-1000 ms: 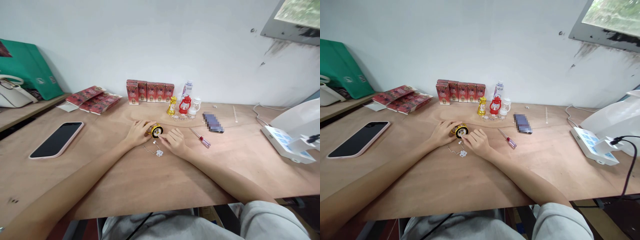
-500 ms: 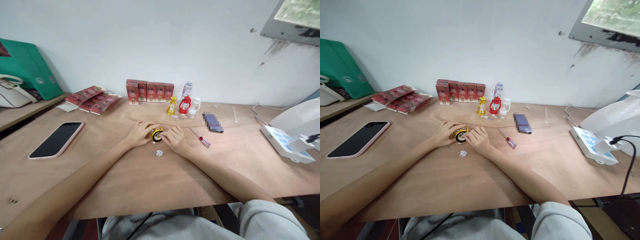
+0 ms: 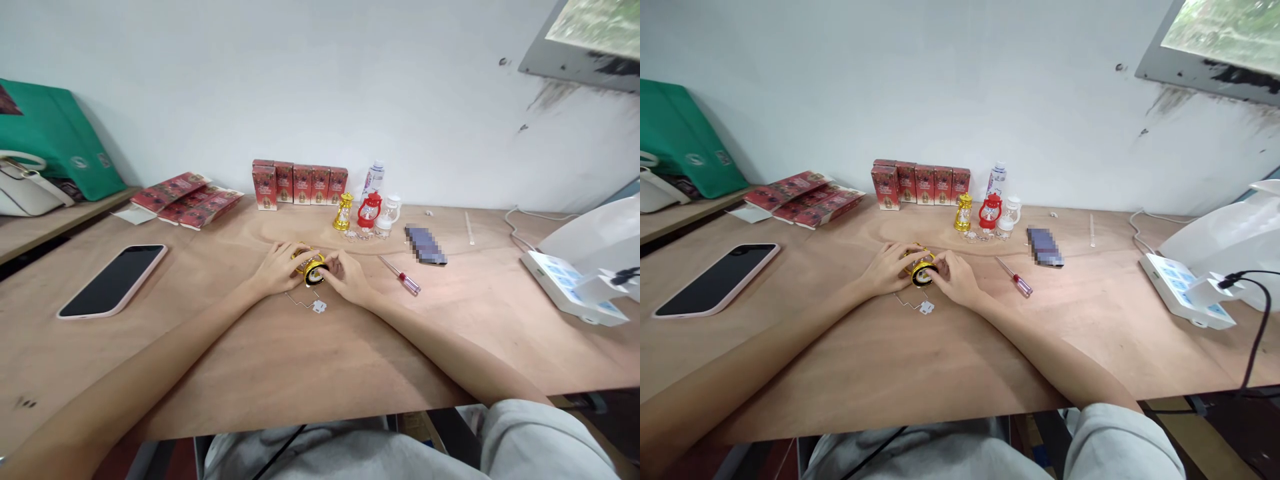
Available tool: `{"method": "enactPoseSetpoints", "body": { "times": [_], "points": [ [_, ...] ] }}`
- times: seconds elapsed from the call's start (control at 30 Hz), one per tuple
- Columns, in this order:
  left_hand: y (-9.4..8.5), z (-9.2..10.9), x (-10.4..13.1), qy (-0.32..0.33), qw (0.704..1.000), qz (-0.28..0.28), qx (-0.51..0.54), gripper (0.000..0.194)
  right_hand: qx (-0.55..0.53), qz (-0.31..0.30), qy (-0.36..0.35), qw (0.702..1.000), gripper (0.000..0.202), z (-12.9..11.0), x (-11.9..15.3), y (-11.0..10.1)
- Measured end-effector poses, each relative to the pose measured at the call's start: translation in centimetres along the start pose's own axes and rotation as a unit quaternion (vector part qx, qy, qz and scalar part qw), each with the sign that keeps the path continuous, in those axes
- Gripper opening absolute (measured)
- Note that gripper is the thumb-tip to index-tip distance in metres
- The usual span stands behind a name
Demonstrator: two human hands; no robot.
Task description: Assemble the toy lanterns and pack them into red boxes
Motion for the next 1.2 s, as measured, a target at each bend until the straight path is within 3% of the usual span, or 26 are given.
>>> {"method": "enactPoseSetpoints", "body": {
  "times": [0.13, 0.27, 0.67, 0.83, 1.0, 1.2],
  "points": [
    [0.1, -0.3, 0.1, -0.015, 1.0, -0.003, 0.003, 0.042, -0.013, -0.025, -0.015, 0.999, 0.02, 0.1, 0.1, 0.5],
    [-0.1, -0.1, 0.1, -0.006, 1.0, 0.008, 0.002, 0.041, -0.002, -0.012, -0.039, 0.999, 0.027, 0.2, 0.2, 0.5],
    [-0.1, -0.5, 0.1, -0.026, 1.0, 0.007, -0.001, 0.042, -0.001, -0.014, -0.006, 1.0, 0.024, 0.1, -0.1, 0.1],
    [-0.4, -1.7, 0.3, -0.089, 0.995, 0.032, 0.016, 0.047, 0.032, 0.003, -0.09, 0.995, 0.023, -1.5, 0.3, -0.2],
    [-0.5, -4.0, 0.8, -0.192, 0.977, 0.08, 0.046, 0.046, 0.079, -0.108, -0.18, 0.974, 0.014, -2.5, 1.0, 2.1],
    [-0.5, -5.4, 1.4, -0.247, 0.954, 0.127, 0.109, 0.042, 0.133, -0.121, -0.165, 0.97, 0.019, -1.7, 0.8, 2.7]
  ]
}}
Point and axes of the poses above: each hand's wrist, its own x-axis away from the middle knuckle, its own y-axis out of the palm, z = x × y, the point moved 8 cm from there along -x, towards the middle knuckle, and after that the axes turned 3 degrees about -x, right-handed, at the moved point
